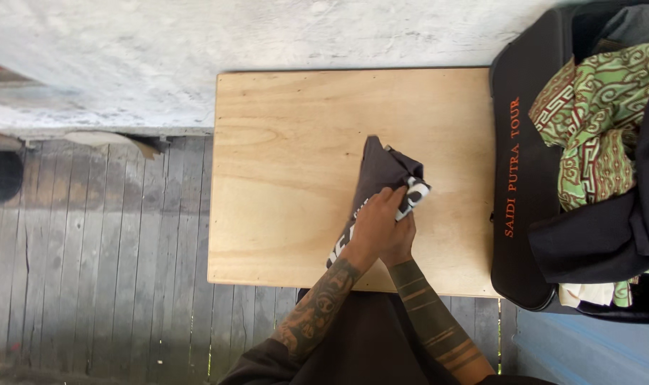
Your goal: The person takes a black t-shirt from a suitcase and lays it flat on a wooden table. They smooth out the fabric, fold the sleeves inward, and then fold the shirt in half and then in thirds to create a compact bundle. Finally, they flip the folded shirt over to display the graphic print.
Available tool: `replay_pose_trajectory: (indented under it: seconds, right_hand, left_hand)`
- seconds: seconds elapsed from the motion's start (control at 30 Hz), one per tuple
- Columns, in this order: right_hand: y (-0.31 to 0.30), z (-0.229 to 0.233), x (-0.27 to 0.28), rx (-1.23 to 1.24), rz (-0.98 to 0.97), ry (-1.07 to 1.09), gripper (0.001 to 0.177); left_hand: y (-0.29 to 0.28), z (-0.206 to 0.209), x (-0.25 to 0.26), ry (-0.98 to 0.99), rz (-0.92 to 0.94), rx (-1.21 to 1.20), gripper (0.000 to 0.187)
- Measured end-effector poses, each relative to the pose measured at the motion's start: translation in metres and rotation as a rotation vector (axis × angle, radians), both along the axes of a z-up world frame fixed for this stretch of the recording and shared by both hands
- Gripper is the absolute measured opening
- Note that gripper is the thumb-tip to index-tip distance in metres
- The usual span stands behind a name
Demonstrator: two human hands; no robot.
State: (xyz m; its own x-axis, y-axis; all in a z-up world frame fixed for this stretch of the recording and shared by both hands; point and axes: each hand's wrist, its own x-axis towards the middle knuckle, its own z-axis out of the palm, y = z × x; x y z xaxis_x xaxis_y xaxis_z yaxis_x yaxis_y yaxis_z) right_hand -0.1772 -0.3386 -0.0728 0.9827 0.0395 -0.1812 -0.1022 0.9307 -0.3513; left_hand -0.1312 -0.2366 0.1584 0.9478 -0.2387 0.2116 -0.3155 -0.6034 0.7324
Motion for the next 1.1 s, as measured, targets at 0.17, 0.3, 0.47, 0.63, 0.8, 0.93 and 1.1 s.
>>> replay_pose_trajectory:
  seconds: [0.17, 0.3, 0.47, 0.63, 0.8, 0.93, 1.1]
  right_hand:
    - [0.001, -0.020, -0.035, -0.110, -0.115, 0.063, 0.052]
    - [-0.015, -0.014, -0.056, -0.250, -0.067, 0.317, 0.062]
    - [-0.084, 0.035, -0.067, -0.135, 0.214, 0.550, 0.069]
    - [-0.143, 0.043, -0.049, -0.890, 0.244, 0.479, 0.066]
    - [-0.117, 0.053, -0.009, -1.616, 0.454, 0.284, 0.072]
    - [-0.079, 0.050, -0.024, -1.659, 0.470, 0.196, 0.071]
    - [-0.077, 0.051, -0.051, -1.701, 0.402, 0.196, 0.072]
  left_hand:
    - [0.008, -0.004, -0.037, -0.086, -0.193, 0.193, 0.055]
    - [0.021, -0.042, -0.073, 0.007, -0.351, 0.150, 0.047]
    - [0.067, -0.091, -0.129, 0.040, -0.079, -0.041, 0.037]
    - [0.121, -0.115, -0.135, 0.288, 0.533, -0.168, 0.048]
    - [0.111, -0.138, -0.116, 0.694, 0.481, -0.280, 0.076]
    - [0.113, -0.180, -0.114, 0.408, 0.353, -0.218, 0.077]
    - [0.155, -0.196, -0.103, 0.444, 0.302, -0.208, 0.072]
